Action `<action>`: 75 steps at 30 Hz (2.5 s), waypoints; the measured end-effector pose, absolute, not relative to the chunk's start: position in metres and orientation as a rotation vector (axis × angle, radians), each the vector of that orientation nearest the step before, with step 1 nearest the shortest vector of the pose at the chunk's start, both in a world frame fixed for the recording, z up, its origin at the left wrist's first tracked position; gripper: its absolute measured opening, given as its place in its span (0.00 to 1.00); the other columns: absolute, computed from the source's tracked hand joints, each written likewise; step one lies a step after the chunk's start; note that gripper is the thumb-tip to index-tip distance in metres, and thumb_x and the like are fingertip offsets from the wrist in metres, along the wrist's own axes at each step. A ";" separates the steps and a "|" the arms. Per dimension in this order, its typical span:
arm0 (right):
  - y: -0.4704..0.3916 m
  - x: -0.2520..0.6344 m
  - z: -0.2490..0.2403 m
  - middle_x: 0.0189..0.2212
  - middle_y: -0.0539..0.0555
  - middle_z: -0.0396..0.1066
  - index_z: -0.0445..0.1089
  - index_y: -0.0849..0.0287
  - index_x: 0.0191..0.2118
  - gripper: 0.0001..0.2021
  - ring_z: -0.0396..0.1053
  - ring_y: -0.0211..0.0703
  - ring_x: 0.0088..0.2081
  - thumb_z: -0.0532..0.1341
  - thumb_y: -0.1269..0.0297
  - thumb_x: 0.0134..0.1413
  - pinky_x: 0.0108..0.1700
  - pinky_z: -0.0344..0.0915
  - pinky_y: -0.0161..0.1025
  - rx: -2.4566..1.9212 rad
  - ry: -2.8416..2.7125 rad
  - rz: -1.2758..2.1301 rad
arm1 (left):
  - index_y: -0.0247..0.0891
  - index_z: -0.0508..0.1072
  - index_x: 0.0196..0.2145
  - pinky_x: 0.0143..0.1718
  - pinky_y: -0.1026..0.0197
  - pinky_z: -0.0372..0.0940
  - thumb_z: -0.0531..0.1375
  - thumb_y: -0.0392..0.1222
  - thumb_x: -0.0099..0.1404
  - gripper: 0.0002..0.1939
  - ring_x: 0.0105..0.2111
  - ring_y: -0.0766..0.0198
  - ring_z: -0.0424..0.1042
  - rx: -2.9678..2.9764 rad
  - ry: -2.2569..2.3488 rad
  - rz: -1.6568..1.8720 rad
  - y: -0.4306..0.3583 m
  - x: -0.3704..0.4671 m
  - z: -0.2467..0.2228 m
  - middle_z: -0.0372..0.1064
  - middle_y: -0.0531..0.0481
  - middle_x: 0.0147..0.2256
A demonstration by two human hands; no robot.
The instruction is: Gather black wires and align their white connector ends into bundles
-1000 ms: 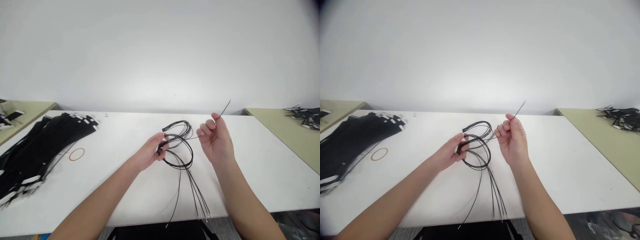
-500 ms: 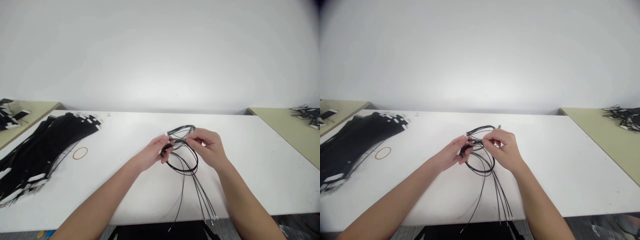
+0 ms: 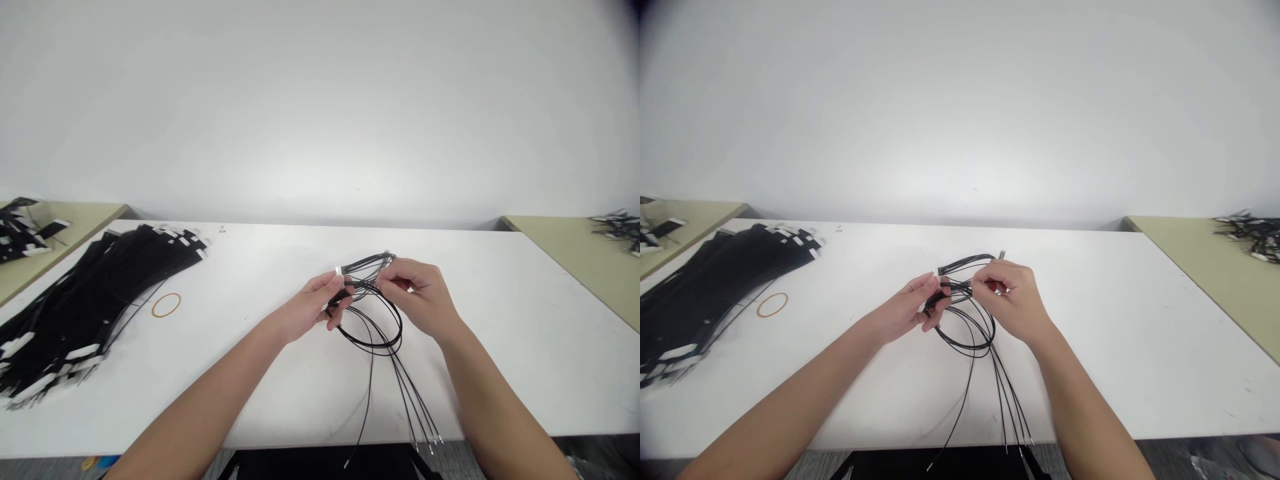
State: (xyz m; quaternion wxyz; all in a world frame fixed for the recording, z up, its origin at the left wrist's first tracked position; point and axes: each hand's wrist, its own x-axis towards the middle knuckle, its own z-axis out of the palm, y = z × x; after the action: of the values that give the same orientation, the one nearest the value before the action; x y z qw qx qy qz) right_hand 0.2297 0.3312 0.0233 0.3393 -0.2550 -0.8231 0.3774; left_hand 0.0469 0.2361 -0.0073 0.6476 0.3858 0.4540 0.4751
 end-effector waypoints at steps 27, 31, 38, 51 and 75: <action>0.329 0.231 0.029 0.20 0.47 0.63 0.67 0.61 0.22 0.07 0.55 0.31 0.24 0.57 0.74 0.47 0.26 0.54 0.32 -0.794 -2.178 1.064 | 0.37 0.64 0.37 0.27 0.66 0.54 0.49 0.58 0.64 0.20 0.18 0.76 0.59 0.904 1.043 1.076 0.236 0.047 -0.011 0.57 0.55 0.28; 0.328 0.230 0.029 0.20 0.48 0.62 0.67 0.62 0.22 0.07 0.54 0.31 0.23 0.57 0.73 0.47 0.25 0.53 0.32 -0.872 -2.178 1.136 | 0.38 0.64 0.37 0.26 0.66 0.53 0.49 0.58 0.64 0.19 0.18 0.76 0.60 0.910 1.056 1.072 0.236 0.047 -0.011 0.57 0.55 0.28; 0.330 0.233 0.028 0.19 0.47 0.57 0.66 0.62 0.22 0.07 0.51 0.32 0.23 0.57 0.70 0.49 0.25 0.49 0.33 -0.931 -2.152 1.358 | 0.37 0.65 0.37 0.28 0.66 0.56 0.50 0.57 0.65 0.19 0.18 0.77 0.60 0.937 1.057 1.083 0.236 0.048 -0.013 0.58 0.55 0.28; 0.332 0.233 0.037 0.18 0.47 0.50 0.65 0.60 0.21 0.11 0.49 0.32 0.24 0.56 0.62 0.50 0.27 0.48 0.34 -1.081 -2.023 1.572 | 0.34 0.64 0.35 0.26 0.65 0.57 0.50 0.55 0.65 0.19 0.17 0.77 0.60 1.040 1.112 1.102 0.238 0.051 -0.015 0.58 0.55 0.27; 0.322 0.226 0.029 0.18 0.47 0.52 0.57 0.62 0.20 0.12 0.49 0.31 0.23 0.56 0.67 0.50 0.24 0.49 0.31 -1.027 -2.010 1.310 | 0.37 0.64 0.37 0.27 0.66 0.56 0.49 0.58 0.65 0.20 0.18 0.75 0.60 0.863 1.012 1.086 0.236 0.051 -0.011 0.58 0.55 0.27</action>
State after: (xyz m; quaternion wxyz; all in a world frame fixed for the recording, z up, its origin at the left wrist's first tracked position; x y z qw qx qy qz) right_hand 0.2259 0.3220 0.0292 0.2630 -0.3798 -0.7430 0.4842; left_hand 0.0507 0.2358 -0.0108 0.6537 0.3804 0.4460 0.4786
